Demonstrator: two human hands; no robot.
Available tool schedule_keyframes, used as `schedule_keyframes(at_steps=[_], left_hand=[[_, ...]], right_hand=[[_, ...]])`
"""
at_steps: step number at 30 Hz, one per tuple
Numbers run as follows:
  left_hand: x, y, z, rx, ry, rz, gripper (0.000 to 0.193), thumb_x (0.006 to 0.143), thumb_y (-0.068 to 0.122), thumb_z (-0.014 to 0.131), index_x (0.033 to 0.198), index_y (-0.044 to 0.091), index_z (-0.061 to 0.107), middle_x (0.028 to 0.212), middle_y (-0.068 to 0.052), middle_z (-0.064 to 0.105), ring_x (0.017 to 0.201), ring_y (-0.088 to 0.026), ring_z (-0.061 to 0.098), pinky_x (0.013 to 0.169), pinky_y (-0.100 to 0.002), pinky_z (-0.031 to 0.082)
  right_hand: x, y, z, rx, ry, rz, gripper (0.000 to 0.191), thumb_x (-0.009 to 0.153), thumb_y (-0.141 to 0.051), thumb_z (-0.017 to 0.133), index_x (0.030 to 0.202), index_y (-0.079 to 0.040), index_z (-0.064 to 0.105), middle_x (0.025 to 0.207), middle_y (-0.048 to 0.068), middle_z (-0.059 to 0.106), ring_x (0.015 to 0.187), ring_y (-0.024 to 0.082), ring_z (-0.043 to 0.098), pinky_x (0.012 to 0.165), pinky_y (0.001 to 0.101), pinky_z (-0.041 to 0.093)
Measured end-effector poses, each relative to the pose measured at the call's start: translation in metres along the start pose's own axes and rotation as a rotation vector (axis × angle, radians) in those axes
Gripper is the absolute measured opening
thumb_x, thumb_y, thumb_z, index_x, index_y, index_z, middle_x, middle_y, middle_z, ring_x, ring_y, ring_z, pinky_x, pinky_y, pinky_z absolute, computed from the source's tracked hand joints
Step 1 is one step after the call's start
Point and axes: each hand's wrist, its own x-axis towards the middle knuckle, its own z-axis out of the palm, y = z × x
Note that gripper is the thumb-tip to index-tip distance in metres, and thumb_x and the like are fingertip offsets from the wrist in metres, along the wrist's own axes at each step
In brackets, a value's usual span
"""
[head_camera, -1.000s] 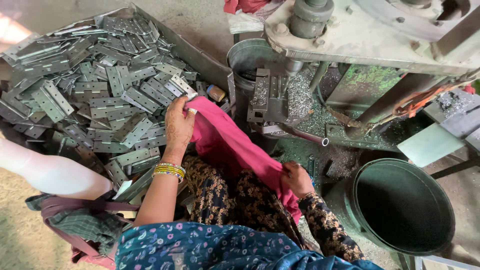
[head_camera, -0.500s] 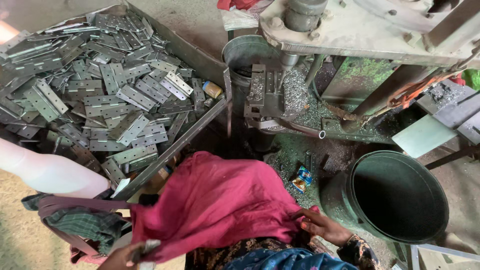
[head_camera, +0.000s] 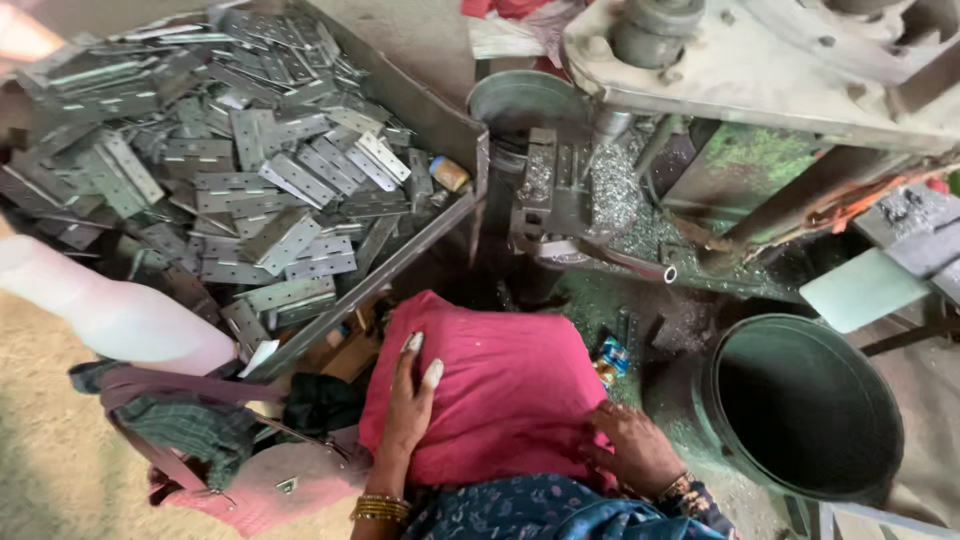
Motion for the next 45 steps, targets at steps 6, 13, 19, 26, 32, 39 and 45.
schedule_keyframes(at_steps=[6,13,19,26,32,39,45], left_hand=[[-0.005,-0.007,-0.011,0.154,0.018,-0.129,0.063,0.103,0.037,0.057,0.149,-0.004,0.044,0.156,-0.025,0.045,0.147,-0.036,0.040,0.122,-0.042,0.028],[-0.012,-0.005,-0.019,0.093,0.056,-0.257,0.059,0.104,0.039,0.054,0.144,-0.005,0.052,0.152,-0.025,0.050,0.145,-0.035,0.043,0.120,-0.040,0.030],[-0.010,-0.011,-0.019,0.117,0.083,-0.171,0.055,0.104,0.036,0.054,0.141,-0.005,0.055,0.149,-0.025,0.054,0.142,-0.037,0.048,0.119,-0.041,0.033],[-0.008,-0.013,-0.015,0.083,0.058,-0.201,0.053,0.104,0.034,0.053,0.139,-0.005,0.056,0.147,-0.023,0.056,0.139,-0.035,0.051,0.118,-0.039,0.036],[-0.005,-0.005,-0.021,0.113,0.059,-0.244,0.054,0.103,0.035,0.054,0.139,-0.006,0.056,0.147,-0.023,0.055,0.140,-0.034,0.049,0.117,-0.038,0.034],[-0.006,-0.003,-0.026,0.151,0.049,-0.256,0.056,0.103,0.036,0.052,0.142,-0.004,0.052,0.148,-0.022,0.053,0.140,-0.035,0.048,0.117,-0.039,0.034],[-0.008,-0.013,-0.031,0.202,0.121,-0.260,0.054,0.106,0.039,0.047,0.140,-0.002,0.055,0.147,-0.023,0.053,0.137,-0.037,0.049,0.116,-0.040,0.035]], right_hand=[[0.033,-0.036,0.012,0.253,-0.069,-0.432,0.030,0.085,-0.029,0.072,0.110,-0.013,0.074,0.104,0.008,0.071,0.100,0.031,0.068,0.089,0.0419,0.053],[0.065,-0.105,0.040,0.303,-0.470,-0.927,0.026,0.095,-0.033,0.063,0.109,-0.013,0.071,0.104,0.010,0.064,0.104,0.031,0.062,0.090,0.0449,0.046],[0.055,-0.116,0.010,0.267,0.105,-0.825,0.016,0.079,-0.021,0.074,0.095,-0.018,0.074,0.103,0.004,0.063,0.104,0.026,0.060,0.095,0.0427,0.043],[0.052,-0.129,0.012,0.274,0.277,-0.822,0.020,0.075,-0.017,0.079,0.094,-0.016,0.075,0.104,0.005,0.062,0.106,0.027,0.058,0.098,0.0443,0.042],[0.054,-0.124,0.017,0.341,0.142,-0.738,0.018,0.075,-0.017,0.078,0.093,-0.015,0.075,0.104,0.006,0.065,0.104,0.028,0.060,0.094,0.0429,0.041],[0.070,-0.112,0.034,0.340,0.090,-0.738,0.019,0.080,-0.018,0.080,0.098,-0.013,0.075,0.108,0.008,0.066,0.107,0.030,0.060,0.095,0.0445,0.042],[0.090,-0.088,0.004,0.115,0.451,-0.478,0.016,0.081,-0.017,0.080,0.096,-0.013,0.074,0.110,0.005,0.066,0.108,0.026,0.061,0.095,0.0416,0.046]])
